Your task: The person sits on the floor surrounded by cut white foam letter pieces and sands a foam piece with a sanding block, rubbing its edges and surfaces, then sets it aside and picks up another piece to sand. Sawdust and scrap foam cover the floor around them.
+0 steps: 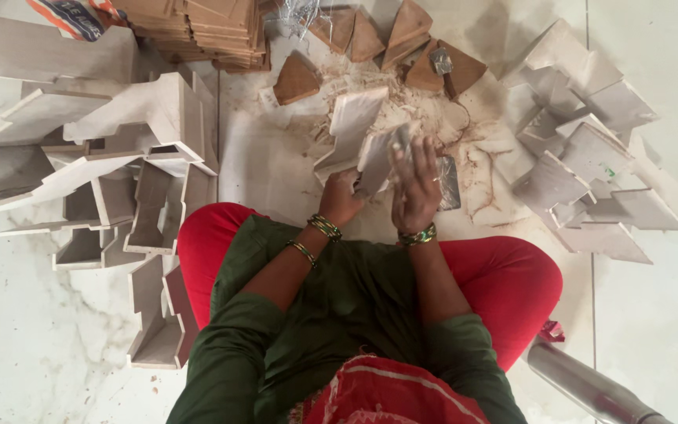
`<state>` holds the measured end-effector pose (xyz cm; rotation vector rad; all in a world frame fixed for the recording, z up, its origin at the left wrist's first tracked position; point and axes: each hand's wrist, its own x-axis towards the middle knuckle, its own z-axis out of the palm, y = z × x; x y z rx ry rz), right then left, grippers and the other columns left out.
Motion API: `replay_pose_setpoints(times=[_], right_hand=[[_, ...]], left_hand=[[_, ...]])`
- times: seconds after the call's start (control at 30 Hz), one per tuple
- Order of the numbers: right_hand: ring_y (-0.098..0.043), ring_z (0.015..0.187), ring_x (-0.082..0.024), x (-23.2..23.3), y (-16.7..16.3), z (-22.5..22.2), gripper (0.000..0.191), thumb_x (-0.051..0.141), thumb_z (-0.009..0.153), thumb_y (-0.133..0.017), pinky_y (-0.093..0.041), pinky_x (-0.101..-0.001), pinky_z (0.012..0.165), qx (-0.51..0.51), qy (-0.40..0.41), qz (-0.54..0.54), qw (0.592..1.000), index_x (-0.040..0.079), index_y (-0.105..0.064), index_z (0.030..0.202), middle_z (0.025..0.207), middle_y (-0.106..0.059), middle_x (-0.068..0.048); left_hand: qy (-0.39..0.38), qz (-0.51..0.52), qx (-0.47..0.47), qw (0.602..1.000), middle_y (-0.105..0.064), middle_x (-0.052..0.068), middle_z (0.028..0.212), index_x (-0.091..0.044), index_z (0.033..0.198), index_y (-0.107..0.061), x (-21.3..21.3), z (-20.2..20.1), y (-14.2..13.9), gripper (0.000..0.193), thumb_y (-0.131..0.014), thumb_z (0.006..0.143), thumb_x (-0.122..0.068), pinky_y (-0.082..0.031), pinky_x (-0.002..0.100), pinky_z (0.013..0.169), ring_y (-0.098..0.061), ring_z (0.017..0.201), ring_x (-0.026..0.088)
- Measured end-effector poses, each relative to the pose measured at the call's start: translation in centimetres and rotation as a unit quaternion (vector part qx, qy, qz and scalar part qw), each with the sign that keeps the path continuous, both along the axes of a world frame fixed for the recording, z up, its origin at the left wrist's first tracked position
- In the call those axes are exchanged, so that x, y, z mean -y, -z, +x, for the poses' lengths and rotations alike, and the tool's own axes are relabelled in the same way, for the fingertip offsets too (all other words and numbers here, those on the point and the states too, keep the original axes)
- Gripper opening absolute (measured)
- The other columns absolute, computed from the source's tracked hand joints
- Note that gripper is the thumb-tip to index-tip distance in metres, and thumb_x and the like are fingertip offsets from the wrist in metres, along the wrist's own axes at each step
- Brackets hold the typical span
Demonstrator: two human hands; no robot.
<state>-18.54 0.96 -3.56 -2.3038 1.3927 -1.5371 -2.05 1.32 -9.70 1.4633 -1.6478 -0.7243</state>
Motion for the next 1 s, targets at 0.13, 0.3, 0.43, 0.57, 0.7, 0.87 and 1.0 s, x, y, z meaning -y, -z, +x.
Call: replay_pose_setpoints(times=[0.13, 0.3, 0.43, 0.57, 0.7, 0.87, 1.0], right_hand=[[-0.042, 0.150, -0.043, 0.4, -1.3, -0.3, 0.043, -0.002, 0.095, -0.061, -0.047, -0.0520, 0.118, -0.039, -0.046, -0.028, 0.998, 0.010, -0.068, 0.135, 0.154, -0.052, -0.015], [-0.046, 0.149, -0.042, 1.4, -2.2, -0.9, 0.050, -0.011, 0.093, -0.055, -0.045, -0.0501, 0.121, -0.002, -0.011, 0.117, 0.993, 0.010, -0.071, 0.136, 0.155, -0.055, -0.015], [-0.047, 0.145, -0.044, 0.5, -2.6, -0.3, 0.052, -0.012, 0.089, -0.054, -0.045, -0.0500, 0.117, -0.013, -0.028, 0.081, 0.996, 0.009, -0.070, 0.133, 0.151, -0.057, -0.015], [-0.051, 0.142, -0.045, 0.2, -3.3, -0.3, 0.050, -0.013, 0.089, -0.053, -0.049, -0.0477, 0.115, -0.063, -0.059, 0.024, 0.996, 0.011, -0.073, 0.128, 0.146, -0.061, -0.015], [-0.061, 0.141, -0.032, 1.6, -3.6, -1.5, 0.049, -0.013, 0.096, -0.054, -0.048, -0.0516, 0.123, -0.020, -0.003, 0.058, 0.998, 0.009, -0.070, 0.136, 0.143, -0.067, -0.009], [-0.058, 0.140, -0.039, 1.6, -2.0, -1.3, 0.047, -0.016, 0.095, -0.051, -0.056, -0.0379, 0.103, -0.049, -0.005, 0.033, 0.998, 0.015, -0.072, 0.123, 0.143, -0.067, -0.012], [-0.055, 0.140, -0.040, 0.9, -1.4, -1.1, 0.051, -0.014, 0.092, -0.052, -0.058, -0.0447, 0.104, -0.065, 0.010, 0.058, 0.996, 0.016, -0.074, 0.127, 0.144, -0.064, -0.013]], left_hand=[[0.012, 0.016, 0.015, 1.000, -0.071, 0.024, 0.092, 0.002, 0.096, -0.070, -0.1, -0.3, 0.5, 0.017, -0.068, 0.081, -0.006, -0.053, 0.049, 0.082, -0.068, 0.092, 0.043], [0.000, -0.066, 0.027, 0.997, -0.071, 0.023, 0.094, 0.002, 0.101, -0.070, -0.1, 0.0, 0.7, 0.028, -0.071, 0.074, -0.008, -0.054, 0.049, 0.081, -0.067, 0.089, 0.044], [0.020, -0.096, 0.049, 0.994, -0.072, 0.022, 0.100, 0.001, 0.112, -0.070, 0.0, 0.4, 0.8, 0.041, -0.067, 0.071, -0.004, -0.054, 0.049, 0.084, -0.067, 0.093, 0.043], [0.012, 0.028, 0.026, 0.999, -0.071, 0.021, 0.098, -0.001, 0.120, -0.070, -0.2, 0.2, 0.9, 0.040, -0.066, 0.080, -0.005, -0.055, 0.047, 0.084, -0.068, 0.095, 0.040], [0.006, -0.072, 0.056, 0.996, -0.072, 0.020, 0.104, -0.002, 0.115, -0.069, -0.1, 0.3, 0.8, 0.036, -0.066, 0.079, -0.004, -0.055, 0.048, 0.084, -0.068, 0.094, 0.040], [0.006, -0.052, 0.053, 0.997, -0.073, 0.020, 0.103, -0.002, 0.119, -0.070, -0.2, 0.2, 0.5, 0.041, -0.064, 0.079, -0.002, -0.056, 0.048, 0.084, -0.069, 0.094, 0.040], [0.006, -0.023, 0.051, 0.998, -0.072, 0.020, 0.103, -0.004, 0.119, -0.071, -0.5, 0.3, 0.4, 0.041, -0.064, 0.078, -0.001, -0.056, 0.047, 0.086, -0.068, 0.097, 0.040]])
